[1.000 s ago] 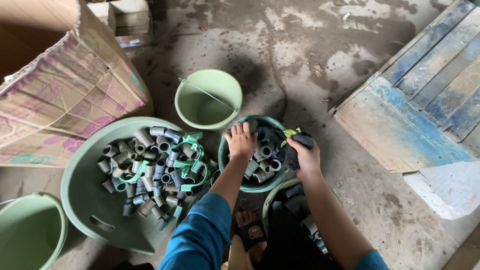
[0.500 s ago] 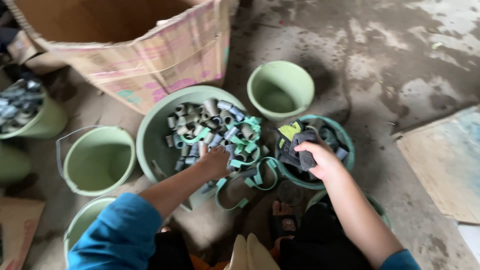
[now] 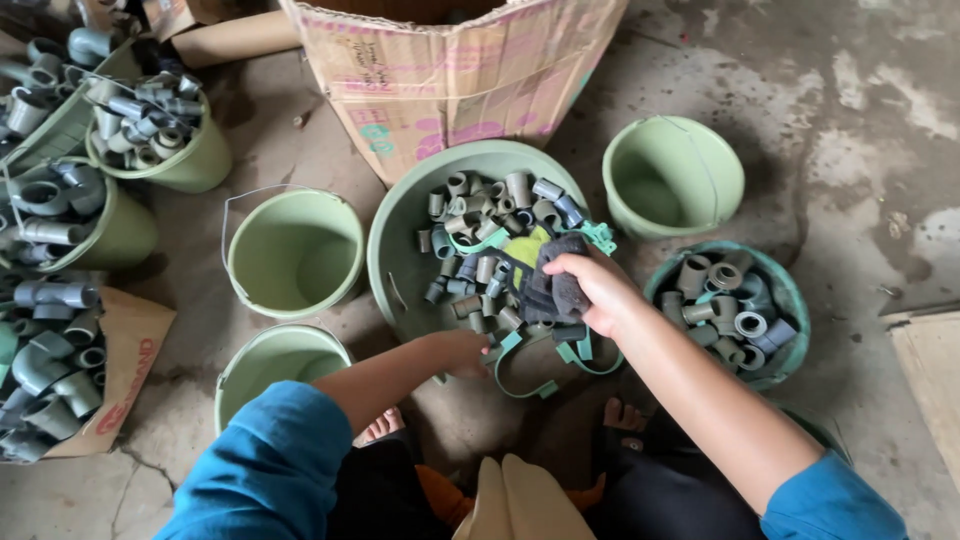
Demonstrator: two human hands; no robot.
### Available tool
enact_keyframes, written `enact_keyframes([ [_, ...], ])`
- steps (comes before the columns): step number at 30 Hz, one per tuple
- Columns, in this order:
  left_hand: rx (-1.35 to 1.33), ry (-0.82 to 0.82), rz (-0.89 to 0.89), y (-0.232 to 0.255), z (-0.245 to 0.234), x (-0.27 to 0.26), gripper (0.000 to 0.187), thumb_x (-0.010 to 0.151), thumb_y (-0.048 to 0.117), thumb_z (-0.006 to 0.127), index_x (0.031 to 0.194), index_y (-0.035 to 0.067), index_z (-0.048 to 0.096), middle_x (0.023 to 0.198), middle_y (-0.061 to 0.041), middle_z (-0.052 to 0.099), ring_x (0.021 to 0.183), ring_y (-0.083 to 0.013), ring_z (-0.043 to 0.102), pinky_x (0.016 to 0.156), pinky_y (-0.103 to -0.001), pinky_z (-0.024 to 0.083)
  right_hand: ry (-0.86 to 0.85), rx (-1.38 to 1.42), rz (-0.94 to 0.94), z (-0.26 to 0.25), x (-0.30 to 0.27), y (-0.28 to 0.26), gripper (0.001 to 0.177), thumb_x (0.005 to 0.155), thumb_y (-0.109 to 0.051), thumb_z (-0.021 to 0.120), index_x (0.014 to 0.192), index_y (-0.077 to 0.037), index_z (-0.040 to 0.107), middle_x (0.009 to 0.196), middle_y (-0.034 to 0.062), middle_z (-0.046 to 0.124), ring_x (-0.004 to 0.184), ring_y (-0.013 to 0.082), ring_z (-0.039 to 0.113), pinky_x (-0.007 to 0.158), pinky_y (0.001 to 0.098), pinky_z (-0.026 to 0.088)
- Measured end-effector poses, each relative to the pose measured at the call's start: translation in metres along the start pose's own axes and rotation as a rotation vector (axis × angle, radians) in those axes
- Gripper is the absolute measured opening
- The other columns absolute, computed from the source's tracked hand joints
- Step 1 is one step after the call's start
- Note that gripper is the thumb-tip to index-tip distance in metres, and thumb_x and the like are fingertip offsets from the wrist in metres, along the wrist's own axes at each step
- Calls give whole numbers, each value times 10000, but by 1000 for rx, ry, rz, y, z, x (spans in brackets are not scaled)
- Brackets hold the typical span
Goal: The person sits on the floor and wipes small grey plastic pipe fittings with a dark cloth. They pick each fitting from a central bucket, wipe it, and place it into a separate bucket to the right.
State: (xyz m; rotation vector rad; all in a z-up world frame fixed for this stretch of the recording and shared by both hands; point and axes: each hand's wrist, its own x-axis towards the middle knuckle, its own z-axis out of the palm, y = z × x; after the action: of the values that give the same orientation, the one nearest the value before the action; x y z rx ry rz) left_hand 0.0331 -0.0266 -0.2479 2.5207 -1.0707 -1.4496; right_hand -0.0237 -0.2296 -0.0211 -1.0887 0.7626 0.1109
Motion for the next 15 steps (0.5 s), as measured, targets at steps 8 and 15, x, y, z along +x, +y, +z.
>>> enact_keyframes([
  [8, 128, 137, -32, -13, -28, 21, 544, 864, 400, 714, 1300, 82, 643, 1206, -179, 695, 1134, -374, 680, 898, -561, 564, 140, -128, -64, -33, 44, 14, 339, 731, -64, 800, 1033, -35, 650, 830, 96, 522, 700, 219, 575, 485, 373, 476],
  [15, 270, 498, -26, 7, -52, 108, 707, 768, 480, 827, 1315, 91, 602, 1277, -123, 626, 1228, -326, 598, 930, -511, 569, 193, -111, -110, -45, 51, -5, 380, 765, -92, 802, 1098, -39, 626, 895, 92, 531, 785, 238, 590, 584, 409, 538],
])
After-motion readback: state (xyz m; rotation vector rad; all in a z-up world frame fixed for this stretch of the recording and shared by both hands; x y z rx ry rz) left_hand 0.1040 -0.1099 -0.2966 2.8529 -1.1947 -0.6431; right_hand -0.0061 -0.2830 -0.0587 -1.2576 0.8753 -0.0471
